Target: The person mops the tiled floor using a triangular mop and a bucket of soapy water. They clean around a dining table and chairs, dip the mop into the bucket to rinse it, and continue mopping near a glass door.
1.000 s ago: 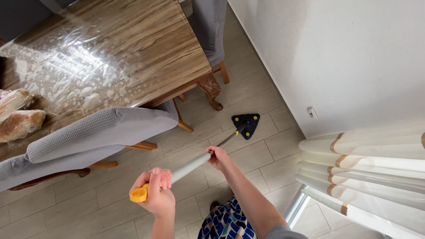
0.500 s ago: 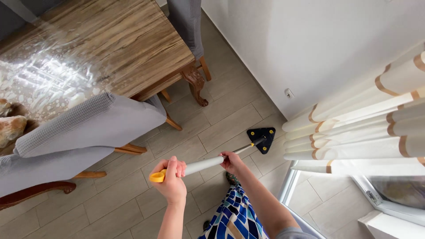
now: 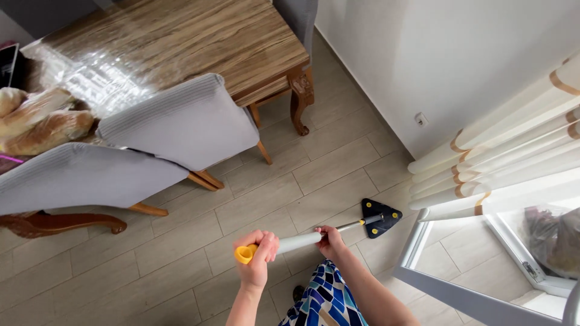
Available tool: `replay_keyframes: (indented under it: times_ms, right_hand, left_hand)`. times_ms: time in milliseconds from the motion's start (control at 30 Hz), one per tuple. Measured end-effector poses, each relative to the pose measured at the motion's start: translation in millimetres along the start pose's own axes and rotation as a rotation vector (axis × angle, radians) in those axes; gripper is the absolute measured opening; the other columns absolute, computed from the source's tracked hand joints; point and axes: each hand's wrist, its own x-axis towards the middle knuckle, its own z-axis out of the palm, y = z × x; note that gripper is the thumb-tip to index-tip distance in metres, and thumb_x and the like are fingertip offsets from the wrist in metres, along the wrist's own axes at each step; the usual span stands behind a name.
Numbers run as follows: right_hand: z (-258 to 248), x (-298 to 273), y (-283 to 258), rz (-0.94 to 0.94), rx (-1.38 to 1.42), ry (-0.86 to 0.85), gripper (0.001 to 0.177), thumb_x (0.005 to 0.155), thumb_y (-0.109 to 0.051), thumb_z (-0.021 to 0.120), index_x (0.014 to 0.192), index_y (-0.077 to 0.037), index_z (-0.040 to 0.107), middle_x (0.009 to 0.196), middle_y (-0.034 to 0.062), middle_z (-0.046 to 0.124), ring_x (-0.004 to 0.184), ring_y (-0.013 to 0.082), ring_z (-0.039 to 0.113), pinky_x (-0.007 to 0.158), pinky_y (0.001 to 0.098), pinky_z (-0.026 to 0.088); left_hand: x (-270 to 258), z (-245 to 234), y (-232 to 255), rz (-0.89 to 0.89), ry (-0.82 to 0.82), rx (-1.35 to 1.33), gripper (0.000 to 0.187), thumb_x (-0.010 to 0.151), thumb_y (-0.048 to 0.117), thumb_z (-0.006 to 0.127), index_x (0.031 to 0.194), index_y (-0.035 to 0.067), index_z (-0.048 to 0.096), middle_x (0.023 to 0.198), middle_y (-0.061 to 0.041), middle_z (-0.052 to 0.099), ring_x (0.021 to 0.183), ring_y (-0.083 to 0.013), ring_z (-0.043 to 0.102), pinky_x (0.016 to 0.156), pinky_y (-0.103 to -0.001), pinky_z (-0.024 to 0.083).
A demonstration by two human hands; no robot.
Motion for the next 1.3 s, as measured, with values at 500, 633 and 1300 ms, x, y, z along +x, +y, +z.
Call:
replay_keyframes:
  times_ms: [500,633,1300]
  right_hand:
    - [169.1,12.6,48.7,0.224,-0.045,-0.032,0.012,0.085,0.004,0.044,0.084,-0.008,0.046,0.065,0.0025,0.053,0.055,0.0112,0.047,0.055,0.0233,0.047]
    - [218.5,29.6,43.0,0.248,-0.147,-0.067,0.013,0.083,0.001,0.045,0.077,-0.010,0.048,0.059,0.0003,0.052,0.052,0.0096,0.044,0.054,0.0228,0.040]
    - [277.9,198.5,-4.6,0.648,0.640,-0.588,0.027,0.071,0.003,0.047,0.062,-0.017,0.031,0.053,-0.0071,0.032,0.037,0.0033,0.030,0.043,0.0200,0.029]
  left_hand:
    - [47.3,-59.7,77.5,0.244,-0.132,0.178,0.040,0.086,-0.001,0.058,0.058,0.008,0.031,0.049,-0.004,0.036,0.045,-0.0197,0.033,0.050,-0.032,0.035]
    - [71.3,-56.8,79.8,0.271,-0.111,0.291,0.038,0.084,-0.002,0.059,0.062,0.010,0.029,0.055,-0.006,0.039,0.047,-0.0204,0.036,0.052,-0.032,0.039]
    - [156.0,-45.2,34.0,0.138,-0.563,0.839,0.034,0.095,0.010,0.076,0.069,0.008,0.054,0.088,-0.002,0.064,0.092,-0.0214,0.066,0.107,-0.046,0.044]
